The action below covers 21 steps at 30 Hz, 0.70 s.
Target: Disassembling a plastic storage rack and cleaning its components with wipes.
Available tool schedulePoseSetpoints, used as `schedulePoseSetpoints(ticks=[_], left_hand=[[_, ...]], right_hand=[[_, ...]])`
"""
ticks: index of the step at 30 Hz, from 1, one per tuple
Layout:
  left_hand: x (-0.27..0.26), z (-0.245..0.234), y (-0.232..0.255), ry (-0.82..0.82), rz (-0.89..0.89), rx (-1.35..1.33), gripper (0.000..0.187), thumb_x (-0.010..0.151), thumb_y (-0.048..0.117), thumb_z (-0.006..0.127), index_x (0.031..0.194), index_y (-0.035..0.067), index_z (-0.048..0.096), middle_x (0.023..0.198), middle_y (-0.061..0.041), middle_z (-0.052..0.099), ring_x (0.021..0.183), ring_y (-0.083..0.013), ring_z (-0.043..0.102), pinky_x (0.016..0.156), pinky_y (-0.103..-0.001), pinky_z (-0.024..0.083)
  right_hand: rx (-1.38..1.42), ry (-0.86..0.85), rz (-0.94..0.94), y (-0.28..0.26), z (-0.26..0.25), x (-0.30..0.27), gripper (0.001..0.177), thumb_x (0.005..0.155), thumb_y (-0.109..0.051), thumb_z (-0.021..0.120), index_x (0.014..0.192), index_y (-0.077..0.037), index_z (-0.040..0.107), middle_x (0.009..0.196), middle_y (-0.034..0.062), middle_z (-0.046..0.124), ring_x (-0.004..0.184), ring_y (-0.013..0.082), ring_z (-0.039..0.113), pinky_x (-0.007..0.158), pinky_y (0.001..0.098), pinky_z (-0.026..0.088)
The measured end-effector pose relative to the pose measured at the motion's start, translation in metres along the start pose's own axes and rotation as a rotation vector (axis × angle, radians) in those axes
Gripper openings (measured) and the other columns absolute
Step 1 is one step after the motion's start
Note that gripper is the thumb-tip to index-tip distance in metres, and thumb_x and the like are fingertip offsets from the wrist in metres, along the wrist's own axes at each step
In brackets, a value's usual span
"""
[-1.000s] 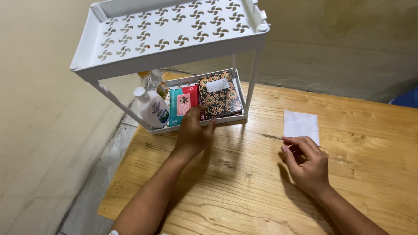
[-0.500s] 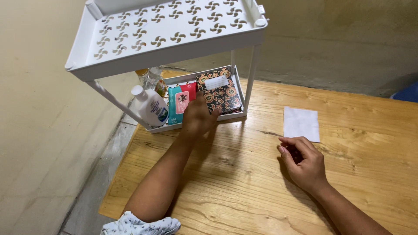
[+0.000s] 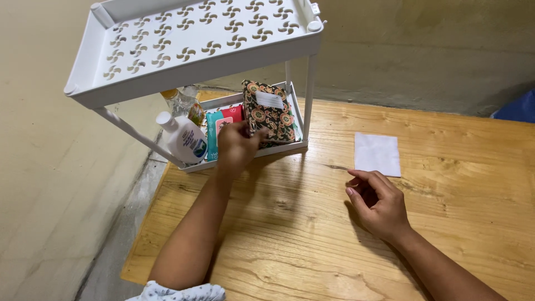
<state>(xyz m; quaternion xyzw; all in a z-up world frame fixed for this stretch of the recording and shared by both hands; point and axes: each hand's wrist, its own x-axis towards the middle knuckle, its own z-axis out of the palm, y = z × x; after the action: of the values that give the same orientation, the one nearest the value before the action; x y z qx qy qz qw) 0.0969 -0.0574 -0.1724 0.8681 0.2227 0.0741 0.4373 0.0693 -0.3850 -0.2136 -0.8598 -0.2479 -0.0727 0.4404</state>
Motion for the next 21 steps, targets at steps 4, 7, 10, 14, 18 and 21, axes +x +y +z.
schedulePoseSetpoints(ticks=[4, 7, 10, 14, 18, 21], left_hand=[[0.0, -0.007, -0.029, -0.041, -0.063, -0.527, 0.026, 0.092, 0.021, 0.075, 0.102, -0.003, 0.075, 0.092, -0.015, 0.078, 0.072, -0.0193, 0.075, 0.067, -0.033, 0.063], [-0.019, -0.024, -0.04, -0.012, 0.017, -0.744, 0.028, 0.093, 0.016, 0.074, 0.103, -0.01, 0.073, 0.095, -0.015, 0.075, 0.075, -0.0195, 0.074, 0.071, -0.033, 0.066], [-0.041, -0.04, -0.05, -0.121, -0.172, -0.731, 0.033, 0.092, 0.014, 0.07, 0.119, -0.006, 0.069, 0.105, -0.017, 0.077, 0.087, -0.022, 0.076, 0.079, -0.032, 0.062], [-0.074, -0.053, -0.047, -0.277, -0.206, -0.67, 0.036, 0.089, 0.012, 0.068, 0.12, -0.007, 0.068, 0.107, -0.017, 0.078, 0.09, -0.0247, 0.077, 0.08, -0.04, 0.066], [-0.095, -0.048, -0.043, -0.487, -0.198, -0.672, 0.037, 0.089, 0.014, 0.068, 0.119, -0.008, 0.07, 0.107, -0.015, 0.079, 0.091, -0.0222, 0.076, 0.079, -0.042, 0.066], [-0.101, -0.031, -0.029, -0.589, -0.232, -0.571, 0.038, 0.09, 0.017, 0.069, 0.119, -0.008, 0.073, 0.104, -0.016, 0.081, 0.088, -0.0209, 0.075, 0.081, -0.038, 0.064]], right_hand=[[-0.016, 0.017, 0.008, 0.002, 0.001, -0.003, 0.032, 0.088, -0.015, 0.074, 0.119, -0.009, 0.072, 0.089, 0.0038, 0.074, 0.079, 0.0124, 0.073, 0.069, 0.0274, 0.06], [-0.012, 0.029, -0.02, 0.004, 0.0, -0.004, 0.03, 0.089, -0.015, 0.074, 0.118, -0.007, 0.072, 0.09, 0.004, 0.075, 0.08, 0.0118, 0.074, 0.071, 0.0261, 0.061], [-0.018, 0.046, 0.005, 0.004, -0.002, -0.005, 0.027, 0.09, -0.016, 0.075, 0.114, -0.007, 0.074, 0.091, 0.0044, 0.076, 0.08, 0.0118, 0.074, 0.071, 0.0269, 0.061], [0.125, -0.014, 0.141, 0.0, -0.007, -0.005, 0.019, 0.091, -0.015, 0.072, 0.107, -0.006, 0.077, 0.091, 0.006, 0.077, 0.075, 0.0133, 0.075, 0.064, 0.0262, 0.063], [0.398, -0.143, 0.408, 0.013, -0.008, -0.013, 0.021, 0.094, -0.017, 0.067, 0.104, -0.002, 0.077, 0.078, 0.012, 0.08, 0.064, 0.015, 0.079, 0.055, 0.0289, 0.067], [0.701, -0.304, 0.47, 0.018, -0.015, -0.016, 0.032, 0.098, -0.022, 0.061, 0.11, 0.005, 0.074, 0.081, 0.0156, 0.079, 0.061, 0.0162, 0.075, 0.054, 0.0318, 0.065]])
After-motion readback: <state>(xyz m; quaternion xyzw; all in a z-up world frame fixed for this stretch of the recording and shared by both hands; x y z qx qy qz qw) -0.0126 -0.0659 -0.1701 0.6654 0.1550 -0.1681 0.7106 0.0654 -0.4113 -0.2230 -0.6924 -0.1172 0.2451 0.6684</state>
